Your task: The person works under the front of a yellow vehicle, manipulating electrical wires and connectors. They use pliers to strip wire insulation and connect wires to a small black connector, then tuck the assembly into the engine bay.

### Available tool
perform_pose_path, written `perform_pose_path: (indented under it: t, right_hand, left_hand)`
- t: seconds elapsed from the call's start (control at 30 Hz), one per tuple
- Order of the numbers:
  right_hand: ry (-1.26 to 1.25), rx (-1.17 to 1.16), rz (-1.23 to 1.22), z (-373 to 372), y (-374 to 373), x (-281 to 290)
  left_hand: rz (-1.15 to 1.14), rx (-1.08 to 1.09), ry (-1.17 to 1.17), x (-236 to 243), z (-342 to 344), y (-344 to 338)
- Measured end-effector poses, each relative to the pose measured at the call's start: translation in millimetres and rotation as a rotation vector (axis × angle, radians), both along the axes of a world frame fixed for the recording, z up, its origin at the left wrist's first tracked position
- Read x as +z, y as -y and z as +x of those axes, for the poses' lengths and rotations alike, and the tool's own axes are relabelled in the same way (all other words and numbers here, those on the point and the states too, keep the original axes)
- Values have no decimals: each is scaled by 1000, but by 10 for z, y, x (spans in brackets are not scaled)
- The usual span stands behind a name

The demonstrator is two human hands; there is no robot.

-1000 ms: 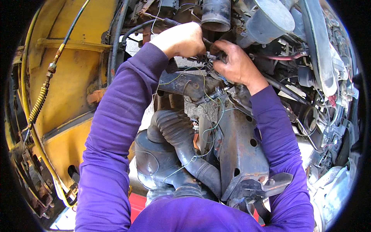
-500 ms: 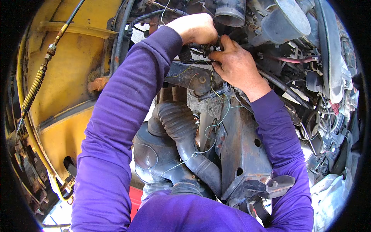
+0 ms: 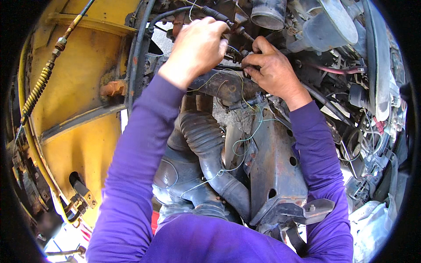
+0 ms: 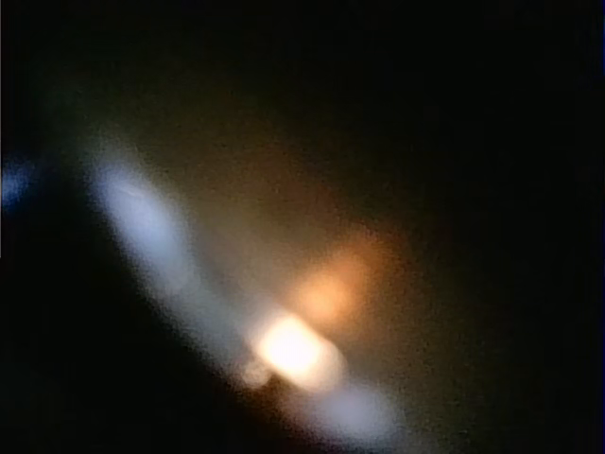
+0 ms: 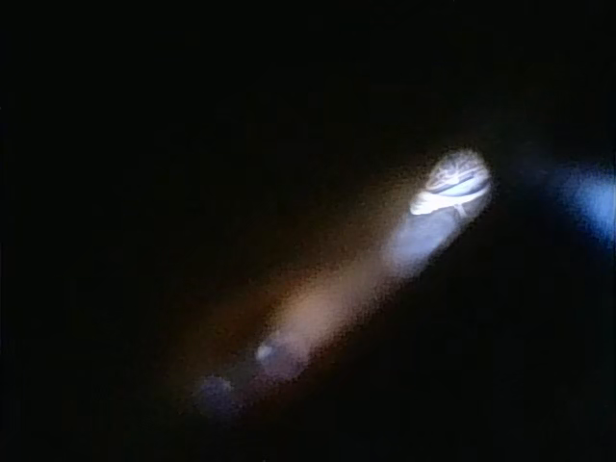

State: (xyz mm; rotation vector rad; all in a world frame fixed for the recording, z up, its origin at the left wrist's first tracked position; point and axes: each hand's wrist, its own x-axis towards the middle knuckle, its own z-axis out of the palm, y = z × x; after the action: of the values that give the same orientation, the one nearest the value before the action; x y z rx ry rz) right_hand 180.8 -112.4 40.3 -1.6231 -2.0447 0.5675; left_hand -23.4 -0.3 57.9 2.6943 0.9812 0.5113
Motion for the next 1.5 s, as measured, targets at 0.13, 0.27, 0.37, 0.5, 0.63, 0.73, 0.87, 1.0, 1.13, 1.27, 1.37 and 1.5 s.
perform_pose_path:
  t: [0.13,0.27,0.37,0.5,0.63,0.73,0.87,1.0,1.13,1.27,1.37,1.5]
  right_hand:
    - [17,-44,-50,36,11,-6]
    - [-2,-23,-77,2,-35,14]
    - [-9,-26,-71,19,-41,9]
    - [-11,-39,-53,45,-38,-3]
    - [9,-48,-54,56,-34,-43]
    - [1,-52,-49,47,-33,-53]
    - [6,-48,-43,42,-32,-40]
    - [7,-55,-51,50,-32,-35]
    - [16,-56,-55,39,-35,-39]
    - [11,-57,-53,50,-37,-55]
    - [14,-53,-51,49,-43,-16]
    - [36,-43,-44,56,-44,-54]
  left_hand:
    - [-218,140,99,210,-180,584]
    - [-283,214,18,-30,-203,941]
    - [-121,230,-115,-134,-211,883]
    - [98,244,-149,-206,-288,748]
    - [107,83,-51,-141,-354,993]
    - [-40,96,-137,-288,-446,1214]
    - [-169,271,-78,-450,-312,1282]
    - [-218,205,38,-591,-365,1329]
    - [-218,347,77,-665,-376,1356]
    - [-339,492,-106,-525,-201,1233]
    - [-368,486,-193,-405,-90,1120]
    - [-836,476,98,-152,-9,1051]
